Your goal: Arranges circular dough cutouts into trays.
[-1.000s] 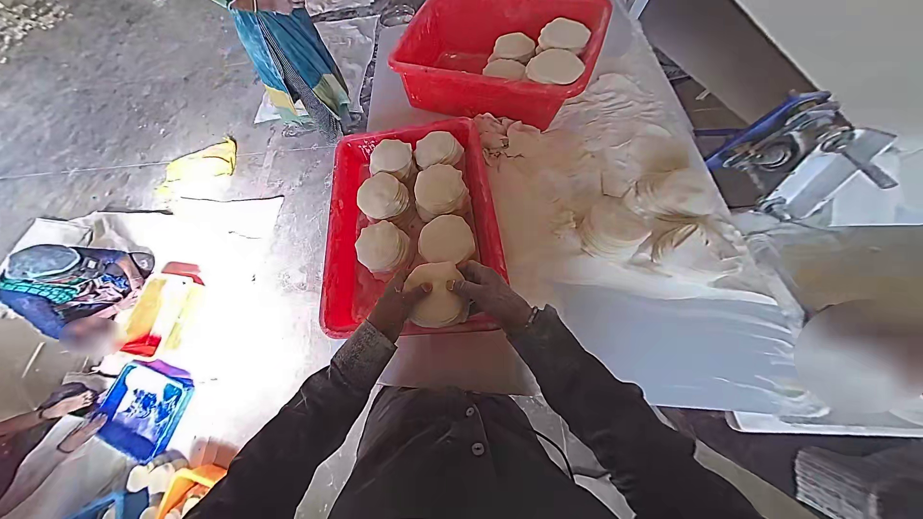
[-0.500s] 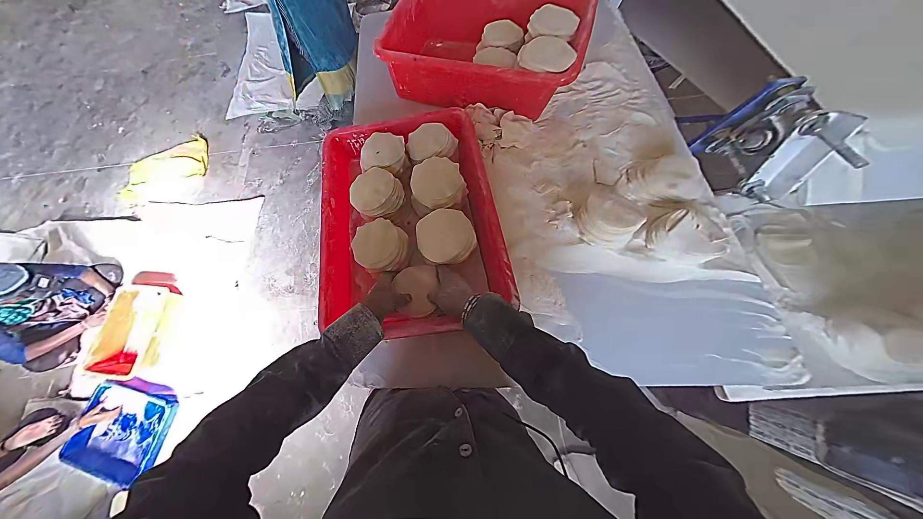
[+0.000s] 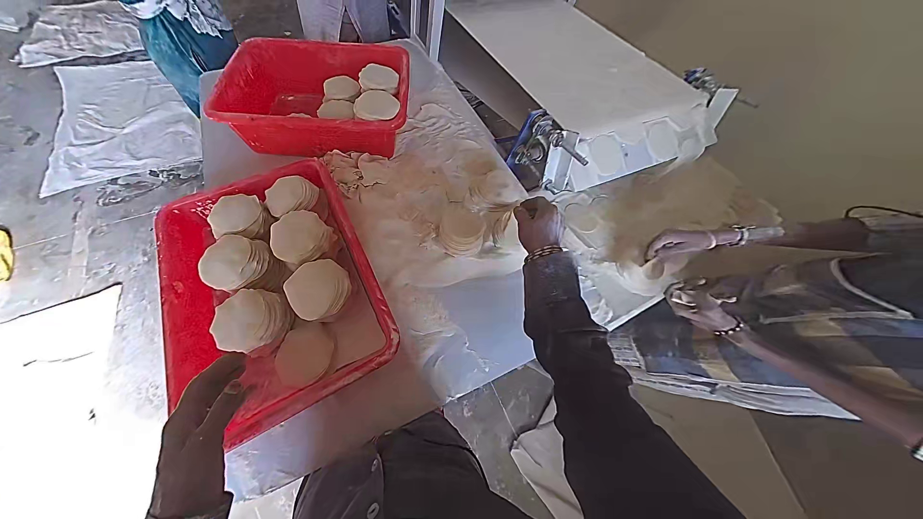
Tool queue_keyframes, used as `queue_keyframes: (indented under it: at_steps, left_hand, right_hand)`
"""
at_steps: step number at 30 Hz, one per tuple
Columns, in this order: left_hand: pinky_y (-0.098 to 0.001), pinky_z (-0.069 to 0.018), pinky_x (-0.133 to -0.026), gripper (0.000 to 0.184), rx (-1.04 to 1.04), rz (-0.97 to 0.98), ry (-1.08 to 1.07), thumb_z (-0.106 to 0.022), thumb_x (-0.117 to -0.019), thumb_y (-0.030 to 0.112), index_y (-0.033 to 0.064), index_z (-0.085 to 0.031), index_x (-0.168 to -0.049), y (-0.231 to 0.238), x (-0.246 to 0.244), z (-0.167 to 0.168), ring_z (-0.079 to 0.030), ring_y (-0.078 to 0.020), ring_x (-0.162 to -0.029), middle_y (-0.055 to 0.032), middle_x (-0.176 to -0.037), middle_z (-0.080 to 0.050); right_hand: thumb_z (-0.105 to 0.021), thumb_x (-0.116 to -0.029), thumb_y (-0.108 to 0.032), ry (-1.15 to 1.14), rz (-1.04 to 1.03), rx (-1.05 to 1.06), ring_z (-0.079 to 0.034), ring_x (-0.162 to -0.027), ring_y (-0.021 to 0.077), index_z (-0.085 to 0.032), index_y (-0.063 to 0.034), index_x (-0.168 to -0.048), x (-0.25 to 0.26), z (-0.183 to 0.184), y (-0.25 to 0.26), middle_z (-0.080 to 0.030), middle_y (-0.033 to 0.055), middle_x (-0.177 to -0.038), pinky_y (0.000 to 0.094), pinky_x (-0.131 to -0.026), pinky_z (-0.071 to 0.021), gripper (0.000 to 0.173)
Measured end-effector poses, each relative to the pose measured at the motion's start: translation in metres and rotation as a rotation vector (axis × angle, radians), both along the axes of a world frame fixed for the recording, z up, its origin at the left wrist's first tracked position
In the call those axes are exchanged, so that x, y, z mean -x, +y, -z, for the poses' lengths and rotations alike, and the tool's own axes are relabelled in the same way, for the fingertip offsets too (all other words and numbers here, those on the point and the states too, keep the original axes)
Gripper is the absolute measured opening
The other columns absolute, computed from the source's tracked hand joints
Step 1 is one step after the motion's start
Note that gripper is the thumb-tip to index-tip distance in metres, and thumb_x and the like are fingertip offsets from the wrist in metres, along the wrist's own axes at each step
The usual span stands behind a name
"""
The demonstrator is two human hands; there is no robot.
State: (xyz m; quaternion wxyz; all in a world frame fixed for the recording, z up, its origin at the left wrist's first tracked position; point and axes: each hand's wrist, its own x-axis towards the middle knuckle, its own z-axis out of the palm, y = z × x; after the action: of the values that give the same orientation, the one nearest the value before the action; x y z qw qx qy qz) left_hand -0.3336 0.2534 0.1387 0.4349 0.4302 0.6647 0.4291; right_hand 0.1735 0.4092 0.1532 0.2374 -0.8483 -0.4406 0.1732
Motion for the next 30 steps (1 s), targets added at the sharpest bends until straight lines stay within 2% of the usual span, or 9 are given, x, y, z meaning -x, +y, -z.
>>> queue_keyframes:
  at_steps: [6, 11, 18, 21, 23, 25, 27, 29, 30]
  left_hand:
    - [-0.0359, -0.0590, -0.091, 0.036, -0.226, -0.040, -0.095, -0.052, -0.0967, 0.019, 0.0016, -0.059, -0.127, -0.007, -0.075, -0.020, -0.065, -0.0172, -0.115, -0.0043, -0.127, -0.066]
    - [-0.0347, -0.0582, -0.093, 0.031, -0.256, 0.088, -0.145, -0.052, -0.0981, 0.018, 0.0046, -0.064, -0.123, -0.019, -0.129, -0.013, -0.066, -0.0176, -0.116, -0.0032, -0.123, -0.069]
    - [-0.0339, -0.0581, -0.093, 0.029, -0.251, 0.241, -0.219, -0.054, -0.0992, 0.018, 0.0037, -0.065, -0.122, -0.017, -0.190, -0.002, -0.067, -0.0193, -0.114, -0.0065, -0.123, -0.070]
    - [-0.0347, -0.0581, -0.092, 0.033, -0.202, 0.325, -0.229, -0.054, -0.0985, 0.022, 0.0026, -0.065, -0.122, -0.001, -0.215, 0.013, -0.066, -0.0189, -0.116, -0.0063, -0.124, -0.069]
    - [-0.0359, -0.0584, -0.091, 0.036, -0.092, 0.341, -0.316, -0.051, -0.0982, 0.022, 0.0003, -0.063, -0.124, 0.012, -0.232, 0.032, -0.066, -0.0208, -0.114, -0.0087, -0.123, -0.069]
    - [-0.0397, -0.0579, -0.093, 0.038, 0.038, 0.290, -0.460, -0.042, -0.1036, 0.021, -0.0022, -0.058, -0.130, 0.022, -0.251, 0.053, -0.065, -0.0251, -0.116, -0.0132, -0.125, -0.067]
    - [-0.0405, -0.0562, -0.097, 0.046, 0.130, 0.171, -0.543, -0.031, -0.1089, 0.027, -0.0024, -0.051, -0.138, 0.034, -0.272, 0.076, -0.064, -0.0252, -0.120, -0.0162, -0.132, -0.064]
    - [-0.0367, -0.0514, -0.102, 0.050, 0.139, 0.053, -0.527, -0.026, -0.1117, 0.029, -0.0044, -0.043, -0.145, 0.044, -0.292, 0.101, -0.060, -0.0226, -0.123, -0.0192, -0.140, -0.055]
    - [-0.0357, -0.0471, -0.106, 0.052, 0.086, 0.035, -0.483, -0.026, -0.1110, 0.029, -0.0066, -0.042, -0.145, 0.047, -0.298, 0.112, -0.055, -0.0219, -0.127, -0.0211, -0.144, -0.050]
  right_hand:
    - [-0.059, -0.1020, -0.021, 0.000, -0.222, 0.164, -0.062, -0.121, 0.0421, -0.072, -0.0040, -0.118, -0.023, 0.013, 0.048, -0.069, 0.0233, -0.122, 0.0633, -0.104, -0.0436, 0.027]
    - [-0.072, -0.0935, -0.047, 0.058, -0.283, 0.445, -0.055, -0.130, 0.0426, -0.062, 0.0067, -0.126, 0.017, 0.036, 0.076, -0.059, 0.0290, -0.133, 0.0601, -0.107, -0.0425, 0.064]
    - [-0.088, -0.0765, -0.026, 0.219, -0.208, 0.411, -0.054, -0.130, 0.0414, -0.058, 0.0045, -0.133, 0.022, 0.047, 0.090, -0.059, 0.0278, -0.135, 0.0605, -0.107, -0.0429, 0.071]
    - [-0.083, -0.0826, -0.028, 0.271, -0.297, 0.305, -0.052, -0.130, 0.0445, -0.060, 0.0006, -0.135, 0.031, 0.038, 0.070, -0.059, 0.0277, -0.134, 0.0631, -0.106, -0.0408, 0.063]
    - [-0.081, -0.0854, -0.023, 0.314, -0.339, 0.193, -0.063, -0.114, 0.0424, -0.061, 0.0003, -0.128, 0.042, 0.024, 0.038, -0.066, 0.0263, -0.118, 0.0611, -0.096, -0.0483, 0.053]
    - [-0.081, -0.0830, -0.017, 0.408, -0.318, -0.011, -0.066, -0.105, 0.0350, -0.058, 0.0004, -0.127, 0.049, 0.026, -0.005, -0.067, 0.0220, -0.112, 0.0537, -0.092, -0.0521, 0.053]
    - [-0.080, -0.0801, -0.017, 0.490, -0.331, -0.189, -0.066, -0.110, 0.0268, -0.051, 0.0008, -0.137, 0.054, 0.046, -0.045, -0.067, 0.0185, -0.120, 0.0439, -0.096, -0.0537, 0.066]
    - [-0.078, -0.0824, -0.020, 0.486, -0.418, -0.083, -0.064, -0.118, 0.0292, -0.049, 0.0012, -0.143, 0.057, 0.069, -0.067, -0.065, 0.0195, -0.128, 0.0459, -0.101, -0.0510, 0.070]
    - [-0.076, -0.0855, -0.021, 0.440, -0.484, 0.051, -0.064, -0.118, 0.0314, -0.056, -0.0001, -0.138, 0.060, 0.075, -0.072, -0.066, 0.0198, -0.127, 0.0487, -0.102, -0.0498, 0.060]
